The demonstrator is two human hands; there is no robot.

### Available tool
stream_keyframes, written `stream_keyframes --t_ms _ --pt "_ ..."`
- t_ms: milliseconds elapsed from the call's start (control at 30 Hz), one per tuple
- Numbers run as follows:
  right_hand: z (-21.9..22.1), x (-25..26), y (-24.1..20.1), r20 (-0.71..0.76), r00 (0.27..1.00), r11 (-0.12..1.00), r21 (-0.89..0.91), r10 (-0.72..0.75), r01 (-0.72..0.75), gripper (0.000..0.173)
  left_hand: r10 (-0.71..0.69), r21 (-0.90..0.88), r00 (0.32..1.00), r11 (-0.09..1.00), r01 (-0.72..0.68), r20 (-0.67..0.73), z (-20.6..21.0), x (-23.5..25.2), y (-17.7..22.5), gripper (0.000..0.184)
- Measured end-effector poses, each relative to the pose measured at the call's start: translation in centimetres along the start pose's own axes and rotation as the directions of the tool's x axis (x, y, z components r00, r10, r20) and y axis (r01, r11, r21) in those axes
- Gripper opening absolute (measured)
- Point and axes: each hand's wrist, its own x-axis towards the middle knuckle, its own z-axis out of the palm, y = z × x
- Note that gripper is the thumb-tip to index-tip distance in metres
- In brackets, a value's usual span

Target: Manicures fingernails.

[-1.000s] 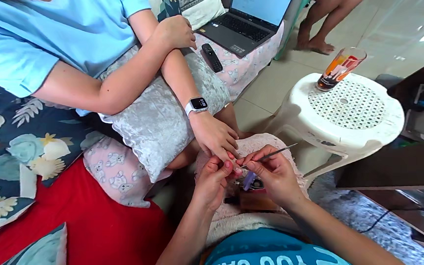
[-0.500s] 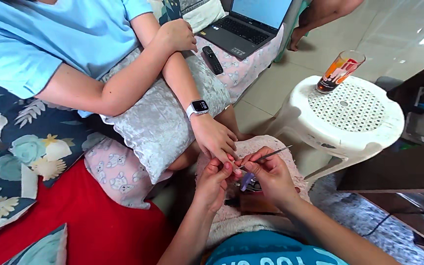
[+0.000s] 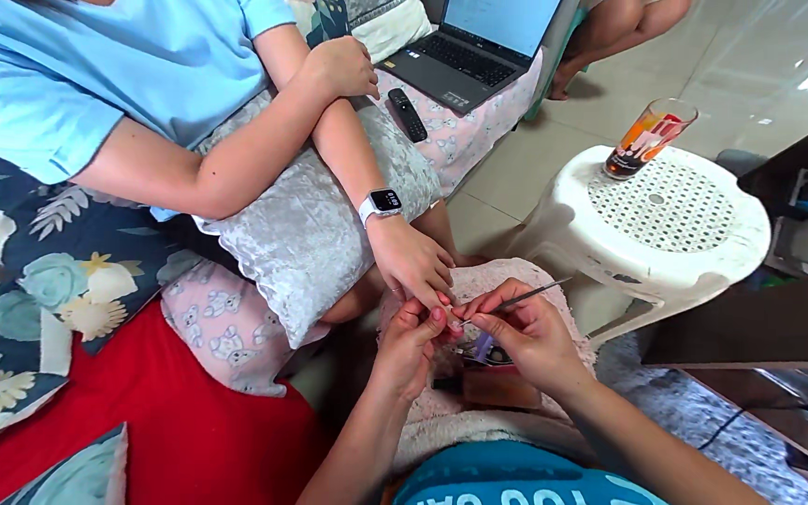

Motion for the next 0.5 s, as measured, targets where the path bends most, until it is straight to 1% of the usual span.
stream_keyframes --t_ms 100,200,333,400,500 --pt "-0.01 0.23 -0.27 -0.005 1.000 0.998 -0.070 -0.004 0.004 0.013 0.008 0.000 1.000 1.000 -0.008 0.007 0.09 0.16 -0.11 0.014" --pt "0.04 0.61 -0.07 -0.032 0.999 0.995 -0.100 0.005 -0.008 0.014 0.013 0.002 1.000 1.000 -0.013 0.011 0.12 0.36 -0.30 0.014" --pt "0.13 0.10 -0.35 -0.003 0.999 0.992 -0.115 -0.043 0.043 0.011 0.015 -0.002 1.000 1.000 -0.015 0.025 -0.10 0.37 -0.34 0.014" --pt "0.12 0.11 -0.55 0.010 0.998 0.987 -0.152 -0.055 0.055 0.011 0.019 0.006 0.999 1.000 -0.020 0.026 -0.03 0.33 -0.28 0.014" --pt "0.17 0.50 -0.51 -0.009 0.998 0.979 -0.196 -0.057 0.054 0.012 0.018 0.014 1.000 1.000 -0.018 0.012 0.24 0.31 -0.21 0.013"
